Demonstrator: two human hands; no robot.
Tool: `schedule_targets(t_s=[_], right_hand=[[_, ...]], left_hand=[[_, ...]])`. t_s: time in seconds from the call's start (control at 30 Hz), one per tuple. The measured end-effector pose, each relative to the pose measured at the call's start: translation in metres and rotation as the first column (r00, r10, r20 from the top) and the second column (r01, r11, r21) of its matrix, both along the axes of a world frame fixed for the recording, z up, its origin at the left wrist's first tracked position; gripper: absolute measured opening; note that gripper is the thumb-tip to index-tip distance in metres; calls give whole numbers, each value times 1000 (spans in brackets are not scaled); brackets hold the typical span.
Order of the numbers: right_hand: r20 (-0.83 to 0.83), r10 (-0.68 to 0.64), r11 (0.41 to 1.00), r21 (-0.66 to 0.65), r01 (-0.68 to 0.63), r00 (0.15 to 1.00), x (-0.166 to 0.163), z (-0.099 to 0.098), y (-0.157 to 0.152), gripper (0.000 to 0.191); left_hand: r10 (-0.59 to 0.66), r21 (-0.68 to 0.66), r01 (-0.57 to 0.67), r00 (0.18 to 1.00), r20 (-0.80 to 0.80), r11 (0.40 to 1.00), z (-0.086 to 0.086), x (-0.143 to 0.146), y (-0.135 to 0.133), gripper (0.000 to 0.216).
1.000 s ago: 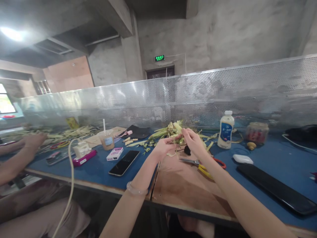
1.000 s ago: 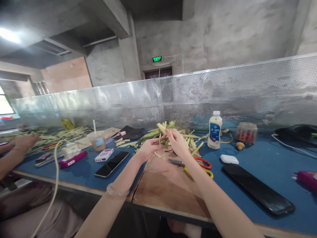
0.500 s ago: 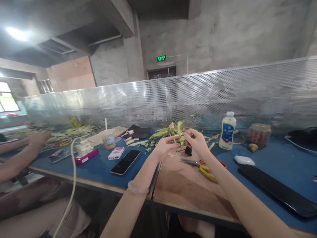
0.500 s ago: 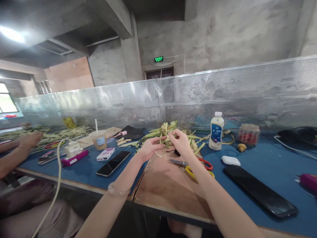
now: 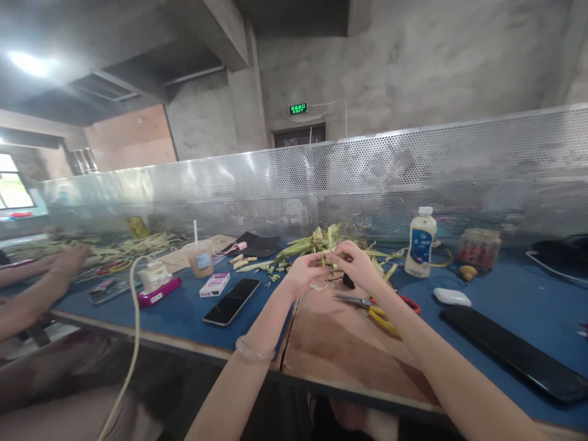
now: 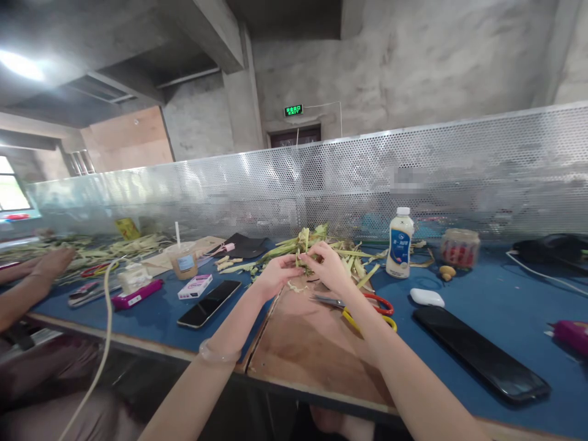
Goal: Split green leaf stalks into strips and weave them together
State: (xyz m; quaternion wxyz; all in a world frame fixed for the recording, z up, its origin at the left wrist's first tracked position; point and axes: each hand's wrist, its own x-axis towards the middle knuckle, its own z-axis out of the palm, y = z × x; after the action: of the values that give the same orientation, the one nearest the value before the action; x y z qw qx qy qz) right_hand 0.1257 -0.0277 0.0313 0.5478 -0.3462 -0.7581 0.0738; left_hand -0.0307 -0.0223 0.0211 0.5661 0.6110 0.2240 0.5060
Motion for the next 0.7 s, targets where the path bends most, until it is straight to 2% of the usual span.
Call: schedule_targets(t_s=[0.13, 0.27, 0.37, 0.53, 0.6, 0.7], right_hand=[[60, -143, 988, 60, 139, 988, -3, -6, 6, 25], [132, -167, 983, 101, 154, 977, -5, -11, 6, 24], [62, -151, 983, 113, 143, 987, -5, -11, 4, 24], [-85, -223, 963, 136, 233, 971, -4, -12, 8, 34], [-150, -262, 958, 79, 276, 953, -2, -12, 11, 36], [-312, -321, 947, -135, 293, 894, 4, -11, 13, 39]], left_hand=[[2, 26, -1, 999, -37, 1000, -3, 0, 2, 34], [-7, 18, 7, 1000, -23, 1000, -6, -1, 5, 32], [26, -56, -23, 999, 38, 998, -6, -1, 9, 31], [149, -170, -118, 971, 186, 978, -4, -4, 13, 28], [159, -190, -117, 961, 227, 975, -4, -6, 15, 25], [192, -231, -130, 943, 272, 964, -5, -8, 19, 19]])
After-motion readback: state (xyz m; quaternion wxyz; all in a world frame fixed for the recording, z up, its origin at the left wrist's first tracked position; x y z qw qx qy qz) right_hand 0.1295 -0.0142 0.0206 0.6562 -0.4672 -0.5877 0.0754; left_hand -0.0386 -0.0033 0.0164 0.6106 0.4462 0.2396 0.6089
